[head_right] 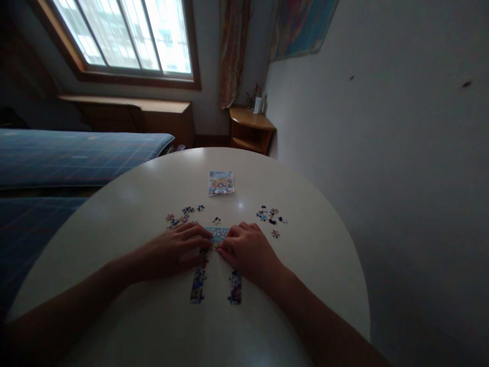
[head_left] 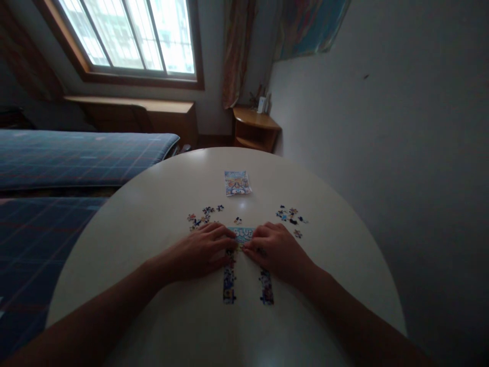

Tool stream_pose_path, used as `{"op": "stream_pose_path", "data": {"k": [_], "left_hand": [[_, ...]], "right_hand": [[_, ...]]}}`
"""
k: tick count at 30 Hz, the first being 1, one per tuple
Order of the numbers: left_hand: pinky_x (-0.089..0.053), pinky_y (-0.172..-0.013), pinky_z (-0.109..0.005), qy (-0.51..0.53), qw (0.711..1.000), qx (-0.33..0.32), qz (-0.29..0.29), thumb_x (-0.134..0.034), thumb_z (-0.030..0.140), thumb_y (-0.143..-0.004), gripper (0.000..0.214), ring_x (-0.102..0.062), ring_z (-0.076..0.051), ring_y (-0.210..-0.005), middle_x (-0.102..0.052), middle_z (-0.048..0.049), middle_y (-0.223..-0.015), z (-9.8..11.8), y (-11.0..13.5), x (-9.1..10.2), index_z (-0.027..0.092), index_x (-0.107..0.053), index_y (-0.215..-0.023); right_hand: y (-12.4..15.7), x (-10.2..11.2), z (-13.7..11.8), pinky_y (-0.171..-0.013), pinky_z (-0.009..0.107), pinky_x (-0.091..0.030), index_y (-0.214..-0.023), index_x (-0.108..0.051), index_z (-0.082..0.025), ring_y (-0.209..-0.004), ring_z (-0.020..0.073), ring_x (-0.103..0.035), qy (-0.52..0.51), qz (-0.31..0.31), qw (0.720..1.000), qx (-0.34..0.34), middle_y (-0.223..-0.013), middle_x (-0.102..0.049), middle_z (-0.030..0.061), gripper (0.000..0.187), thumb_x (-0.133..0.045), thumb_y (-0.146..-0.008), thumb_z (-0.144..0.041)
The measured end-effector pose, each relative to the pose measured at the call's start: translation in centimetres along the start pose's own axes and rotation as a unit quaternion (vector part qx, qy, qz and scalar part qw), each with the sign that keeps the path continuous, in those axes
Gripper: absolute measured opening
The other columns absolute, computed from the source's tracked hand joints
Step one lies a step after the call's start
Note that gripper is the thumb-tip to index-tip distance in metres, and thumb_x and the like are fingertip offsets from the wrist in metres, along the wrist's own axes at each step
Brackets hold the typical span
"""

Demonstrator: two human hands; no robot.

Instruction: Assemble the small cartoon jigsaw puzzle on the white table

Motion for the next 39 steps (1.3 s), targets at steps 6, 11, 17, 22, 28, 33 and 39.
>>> {"op": "stream_pose_path", "data": {"k": [6, 11, 17, 22, 28, 33, 39], "left_hand": [[-0.043, -0.103, -0.046, -0.008, 1.0, 0.002, 0.004, -0.062, 0.036, -0.094, 0.04, -0.054, -0.025, -0.116, -0.06, -0.0052, -0.128, 0.4, 0.1, -0.1, 0.032, -0.055, -0.133], [-0.043, -0.105, -0.048, -0.02, 1.0, 0.01, 0.003, -0.06, 0.038, -0.095, 0.041, -0.053, -0.027, -0.119, -0.058, -0.0054, -0.131, 0.4, 0.3, -0.3, 0.034, -0.054, -0.136], [-0.043, -0.106, -0.049, -0.032, 0.999, 0.007, 0.005, -0.059, 0.038, -0.095, 0.041, -0.053, -0.027, -0.12, -0.056, -0.0056, -0.133, 0.6, 0.5, -0.3, 0.034, -0.054, -0.136], [-0.042, -0.107, -0.05, -0.041, 0.999, 0.009, 0.004, -0.061, 0.038, -0.094, 0.043, -0.052, -0.028, -0.123, -0.056, -0.0054, -0.134, 0.8, 0.6, -0.1, 0.035, -0.055, -0.137], [-0.041, -0.107, -0.049, -0.022, 1.0, 0.011, 0.014, -0.06, 0.038, -0.095, 0.037, -0.053, -0.027, -0.123, -0.057, -0.0059, -0.134, 0.7, 0.7, 0.0, 0.031, -0.059, -0.131], [-0.046, -0.101, -0.045, 0.002, 0.996, 0.033, 0.085, -0.058, 0.032, -0.097, 0.027, -0.058, -0.024, -0.113, -0.066, -0.0076, -0.121, 0.5, 0.4, 0.7, 0.023, -0.062, -0.122], [-0.051, -0.08, -0.033, 0.119, 0.965, 0.137, 0.188, -0.064, 0.027, -0.092, 0.008, -0.066, -0.018, -0.081, -0.073, -0.0015, -0.084, -0.3, 0.2, 1.5, 0.022, -0.07, -0.089]], "right_hand": [[0.4, 1.0, 1.4, -0.085, 0.037, -0.039, -0.099, -0.077, -0.029, -0.088, 0.0202, -0.064, -0.012, -0.003, 1.0, -0.001, -0.093, -0.074, 0.0027, 0.013, -0.07, -0.089, -0.031], [0.7, 1.3, 2.1, -0.086, 0.037, -0.04, -0.097, -0.077, -0.029, -0.088, 0.0194, -0.065, -0.021, -0.009, 1.0, 0.004, -0.096, -0.074, 0.0024, 0.013, -0.073, -0.085, -0.026], [0.4, 0.6, 1.2, -0.089, 0.04, -0.039, -0.102, -0.076, -0.026, -0.097, 0.0233, -0.065, -0.002, 0.003, 1.0, -0.013, -0.1, -0.073, 0.0044, 0.019, -0.074, -0.084, -0.033], [0.0, 0.2, 0.5, -0.09, 0.04, -0.039, -0.092, -0.075, -0.024, -0.096, 0.0226, -0.064, -0.018, -0.009, 0.999, -0.035, -0.097, -0.072, 0.004, 0.008, -0.07, -0.086, -0.027], [-0.2, 0.3, 0.5, -0.084, 0.037, -0.042, -0.083, -0.07, -0.02, -0.085, 0.0202, -0.064, -0.073, 0.004, 0.997, -0.038, -0.082, -0.071, 0.0014, 0.006, -0.072, -0.08, -0.014], [-0.1, 1.2, -0.1, -0.081, 0.032, -0.048, -0.089, -0.073, -0.021, -0.086, 0.0172, -0.066, -0.177, 0.035, 0.984, -0.005, -0.088, -0.073, 0.0028, 0.01, -0.068, -0.085, -0.012], [0.1, 1.5, 0.4, -0.076, 0.027, -0.054, -0.097, -0.069, -0.021, -0.08, 0.014, -0.071, -0.308, 0.089, 0.946, -0.048, -0.088, -0.075, 0.0009, 0.012, -0.071, -0.085, -0.02]]}}
Point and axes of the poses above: each hand's wrist, its own y-axis away from the middle knuckle, its own x-axis out of the back of the hand, z = x × y, the point moved 9 cm from there along -y, towards the middle knuckle
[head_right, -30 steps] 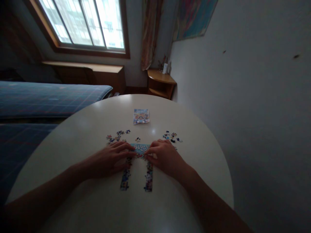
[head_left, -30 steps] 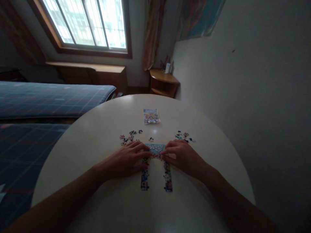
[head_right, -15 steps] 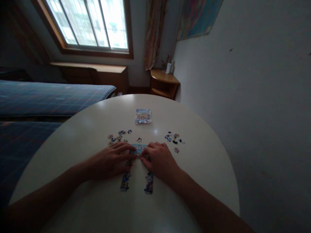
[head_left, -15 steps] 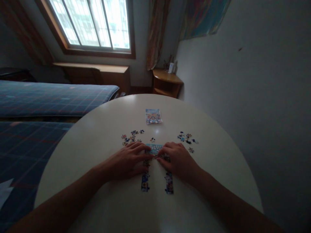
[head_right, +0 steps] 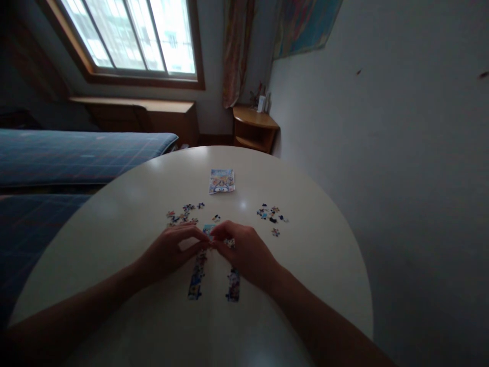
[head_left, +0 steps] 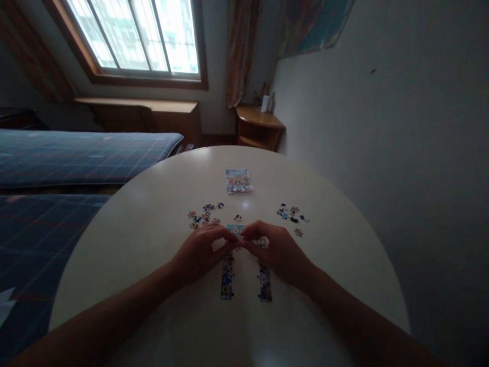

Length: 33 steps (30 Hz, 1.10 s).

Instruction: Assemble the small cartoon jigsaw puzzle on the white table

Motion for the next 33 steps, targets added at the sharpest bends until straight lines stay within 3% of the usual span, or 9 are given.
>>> {"op": "stream_pose_path", "data": {"k": [4, 8, 12, 19, 27, 33], "left_hand": [[-0.051, -0.07, -0.027, 0.087, 0.993, 0.08, 0.025, -0.066, 0.025, -0.087, 0.006, -0.066, -0.014, -0.07, -0.073, 0.001, -0.078, -0.7, -0.1, 0.0, 0.021, -0.069, -0.09], [-0.051, -0.061, -0.024, 0.15, 0.978, 0.132, 0.061, -0.067, 0.027, -0.085, 0.01, -0.066, -0.013, -0.066, -0.072, -0.0006, -0.076, -1.5, -0.2, 0.2, 0.019, -0.069, -0.09], [-0.05, -0.059, -0.024, 0.235, 0.955, 0.169, 0.067, -0.071, 0.033, -0.081, 0.017, -0.067, -0.015, -0.066, -0.072, -0.0024, -0.074, -2.3, 0.1, -0.4, 0.017, -0.065, -0.083], [-0.049, -0.058, -0.022, 0.329, 0.923, 0.189, 0.064, -0.071, 0.042, -0.081, 0.03, -0.064, -0.013, -0.062, -0.069, -0.0023, -0.068, -2.6, 0.1, -1.2, 0.016, -0.06, -0.072], [-0.046, -0.056, -0.022, 0.255, 0.952, 0.168, 0.03, -0.061, 0.043, -0.087, 0.03, -0.058, -0.012, -0.059, -0.066, -0.0014, -0.067, -2.4, -0.1, -1.3, 0.016, -0.066, -0.075], [-0.051, -0.068, -0.028, 0.073, 0.992, 0.101, 0.019, -0.057, 0.029, -0.089, 0.016, -0.063, -0.016, -0.072, -0.07, -0.0017, -0.076, -1.9, -0.3, -0.6, 0.019, -0.068, -0.082]], "right_hand": [[-0.1, 0.4, 0.5, -0.074, 0.028, -0.056, -0.091, -0.068, -0.02, -0.076, 0.0145, -0.072, -0.068, 0.053, 0.996, -0.02, -0.083, -0.076, 0.0012, 0.008, -0.071, -0.085, -0.025], [-0.1, 0.2, 1.0, -0.072, 0.029, -0.056, -0.095, -0.07, -0.02, -0.077, 0.0155, -0.072, -0.078, 0.056, 0.995, -0.032, -0.085, -0.076, 0.0025, 0.013, -0.069, -0.087, -0.031], [0.1, -0.2, 0.4, -0.078, 0.029, -0.056, -0.098, -0.071, -0.021, -0.083, 0.0161, -0.072, -0.057, 0.042, 0.998, 0.004, -0.09, -0.076, 0.0023, 0.02, -0.075, -0.082, -0.03], [0.2, 0.2, -0.5, -0.083, 0.031, -0.055, -0.11, -0.072, -0.024, -0.087, 0.0162, -0.072, -0.022, 0.071, 0.995, 0.067, -0.096, -0.077, 0.0035, 0.024, -0.072, -0.085, -0.027], [0.2, 0.5, -1.1, -0.079, 0.03, -0.057, -0.106, -0.075, -0.023, -0.084, 0.0159, -0.072, 0.039, 0.05, 0.992, 0.11, -0.095, -0.077, 0.0059, 0.02, -0.069, -0.088, -0.027], [0.4, 0.4, -1.1, -0.08, 0.03, -0.054, -0.104, -0.074, -0.023, -0.083, 0.0162, -0.07, 0.127, 0.005, 0.981, 0.148, -0.092, -0.077, 0.0035, 0.02, -0.067, -0.086, -0.02]]}}
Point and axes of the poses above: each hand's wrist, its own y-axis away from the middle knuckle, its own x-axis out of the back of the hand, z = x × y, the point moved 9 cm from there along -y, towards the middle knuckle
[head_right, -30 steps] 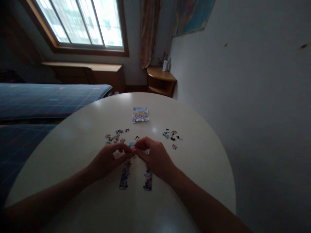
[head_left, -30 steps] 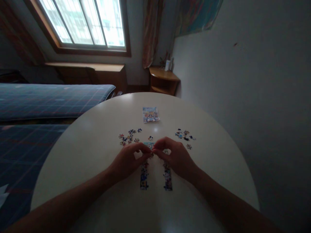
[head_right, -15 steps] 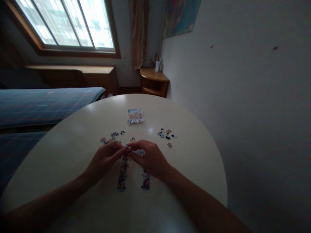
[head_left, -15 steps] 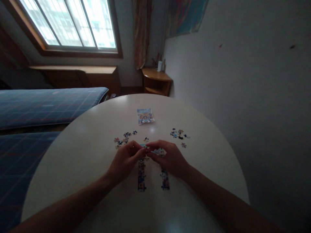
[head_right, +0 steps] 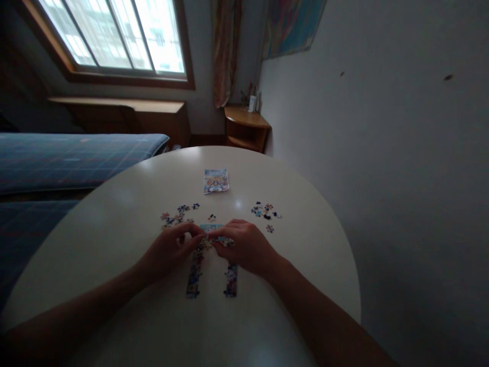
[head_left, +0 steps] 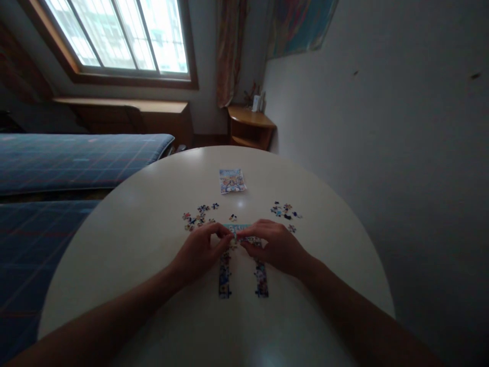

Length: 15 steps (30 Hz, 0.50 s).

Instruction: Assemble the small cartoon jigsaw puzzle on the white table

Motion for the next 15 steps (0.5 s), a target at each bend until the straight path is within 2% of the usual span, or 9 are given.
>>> {"op": "stream_pose_path", "data": {"k": [3, 5, 9, 15], "left_hand": [[-0.05, -0.087, -0.037, -0.052, 0.996, -0.073, 0.003, -0.06, 0.022, -0.087, 0.008, -0.065, -0.02, -0.091, -0.073, -0.0038, -0.093, 0.4, -0.2, 0.4, 0.021, -0.068, -0.089], [-0.048, -0.093, -0.04, -0.065, 0.992, -0.111, -0.01, -0.061, 0.021, -0.088, 0.008, -0.065, -0.021, -0.097, -0.072, -0.0046, -0.101, 0.5, -0.3, 0.4, 0.021, -0.067, -0.092], [-0.048, -0.094, -0.039, -0.084, 0.984, -0.15, -0.037, -0.06, 0.021, -0.092, 0.008, -0.064, -0.019, -0.098, -0.073, -0.0043, -0.101, 0.5, -0.1, 0.2, 0.021, -0.068, -0.093], [-0.049, -0.093, -0.036, -0.101, 0.975, -0.182, -0.072, -0.058, 0.02, -0.094, 0.012, -0.062, -0.019, -0.1, -0.071, -0.0051, -0.104, 1.2, 0.4, 0.0, 0.021, -0.069, -0.097]], "right_hand": [[0.1, -0.8, 0.4, -0.084, 0.033, -0.05, -0.099, -0.075, -0.023, -0.084, 0.0174, -0.069, 0.046, -0.05, 0.998, 0.002, -0.091, -0.078, 0.0027, 0.017, -0.067, -0.085, -0.019], [0.2, -1.4, 0.6, -0.087, 0.036, -0.047, -0.096, -0.075, -0.023, -0.086, 0.0187, -0.069, 0.078, -0.08, 0.994, -0.005, -0.089, -0.077, 0.0019, 0.016, -0.067, -0.083, -0.017], [0.2, -1.8, 0.8, -0.088, 0.038, -0.042, -0.091, -0.074, -0.024, -0.088, 0.0202, -0.067, 0.126, -0.096, 0.987, -0.016, -0.088, -0.076, 0.0012, 0.014, -0.068, -0.081, -0.017], [0.1, -1.9, 0.9, -0.085, 0.036, -0.04, -0.091, -0.075, -0.025, -0.089, 0.0205, -0.064, 0.138, -0.103, 0.985, -0.024, -0.091, -0.074, 0.0028, 0.012, -0.07, -0.081, -0.021]]}}
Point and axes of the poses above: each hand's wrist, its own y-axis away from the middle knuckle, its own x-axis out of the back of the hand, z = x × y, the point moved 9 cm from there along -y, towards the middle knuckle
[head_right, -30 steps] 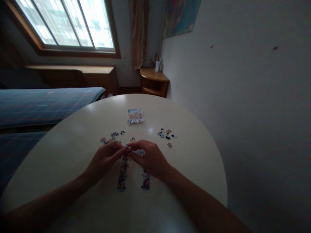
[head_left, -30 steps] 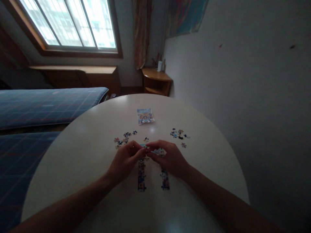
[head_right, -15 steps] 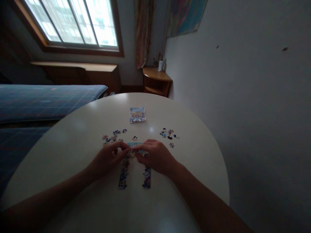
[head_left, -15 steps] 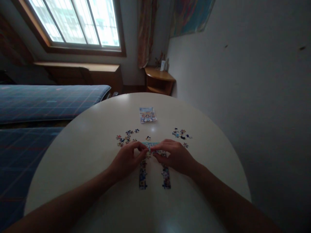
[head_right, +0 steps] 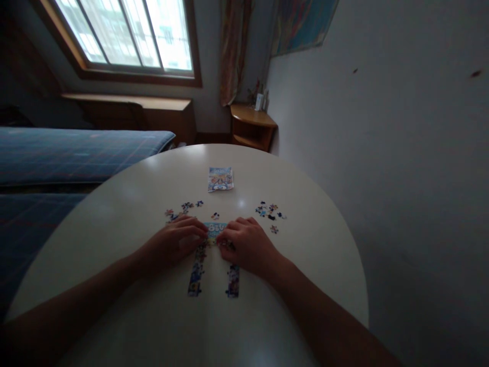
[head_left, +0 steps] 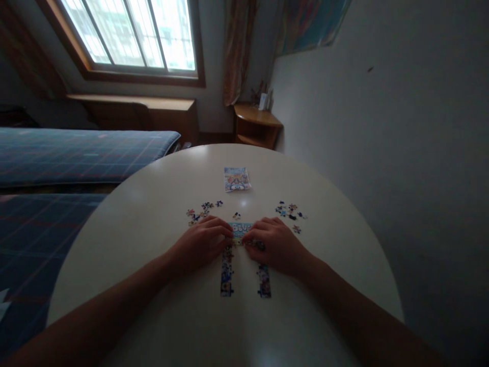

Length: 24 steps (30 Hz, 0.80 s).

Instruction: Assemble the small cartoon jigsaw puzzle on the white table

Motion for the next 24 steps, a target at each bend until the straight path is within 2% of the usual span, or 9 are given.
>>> {"op": "stream_pose_path", "data": {"k": [4, 8, 13, 16, 20, 24], "left_hand": [[-0.048, -0.095, -0.038, -0.017, 0.999, -0.019, -0.029, -0.057, 0.021, -0.095, 0.015, -0.061, -0.019, -0.104, -0.069, -0.006, -0.11, 0.3, 0.2, -0.3, 0.022, -0.068, -0.105], [-0.047, -0.099, -0.042, -0.049, 0.996, -0.04, -0.056, -0.058, 0.023, -0.094, 0.023, -0.059, -0.022, -0.111, -0.067, -0.0064, -0.12, 0.5, 0.5, -0.7, 0.026, -0.067, -0.116], [-0.039, -0.11, -0.052, -0.105, 0.985, -0.058, -0.122, -0.063, 0.034, -0.093, 0.049, -0.045, -0.03, -0.133, -0.052, -0.0058, -0.145, 1.6, 1.0, -1.7, 0.035, -0.051, -0.14], [-0.035, -0.113, -0.056, -0.124, 0.979, -0.059, -0.148, -0.063, 0.041, -0.091, 0.059, -0.04, -0.033, -0.138, -0.043, -0.0083, -0.153, 2.2, 1.1, -2.1, 0.032, -0.044, -0.147], [-0.033, -0.115, -0.055, -0.125, 0.979, -0.065, -0.145, -0.064, 0.045, -0.091, 0.061, -0.042, -0.033, -0.137, -0.044, -0.0085, -0.152, 2.7, 1.0, -2.3, 0.03, -0.044, -0.146], [-0.031, -0.116, -0.054, -0.131, 0.979, -0.073, -0.135, -0.063, 0.047, -0.091, 0.06, -0.042, -0.031, -0.138, -0.046, -0.0081, -0.151, 2.9, 0.9, -2.4, 0.029, -0.044, -0.145]], "right_hand": [[-0.1, -0.1, 0.2, -0.084, 0.037, -0.04, -0.091, -0.075, -0.025, -0.088, 0.0207, -0.064, -0.007, -0.008, 1.0, -0.009, -0.092, -0.073, 0.0035, 0.01, -0.071, -0.081, -0.024], [0.3, 0.3, 0.5, -0.086, 0.038, -0.04, -0.097, -0.074, -0.025, -0.09, 0.0203, -0.065, -0.02, -0.009, 1.0, -0.003, -0.095, -0.072, 0.0036, 0.017, -0.073, -0.08, -0.027], [0.9, 1.8, 1.1, -0.086, 0.036, -0.043, -0.101, -0.073, -0.026, -0.09, 0.0189, -0.066, -0.049, -0.033, 0.998, 0.027, -0.099, -0.072, 0.004, 0.02, -0.074, -0.081, -0.027], [1.4, 3.3, 3.4, -0.077, 0.032, -0.046, -0.099, -0.074, -0.023, -0.079, 0.0164, -0.065, -0.047, -0.021, 0.999, -0.012, -0.091, -0.072, 0.0042, 0.015, -0.071, -0.084, -0.027], [2.6, 5.4, 8.1, -0.065, 0.028, -0.047, -0.098, -0.074, -0.021, -0.068, 0.0146, -0.062, -0.063, 0.027, 0.992, -0.106, -0.081, -0.072, 0.0036, 0.018, -0.063, -0.088, -0.029], [4.5, 7.4, 12.8, -0.066, 0.03, -0.048, -0.097, -0.075, -0.021, -0.067, 0.0162, -0.062, -0.021, 0.087, 0.973, -0.214, -0.085, -0.074, 0.0052, 0.022, -0.06, -0.088, -0.034]]}}
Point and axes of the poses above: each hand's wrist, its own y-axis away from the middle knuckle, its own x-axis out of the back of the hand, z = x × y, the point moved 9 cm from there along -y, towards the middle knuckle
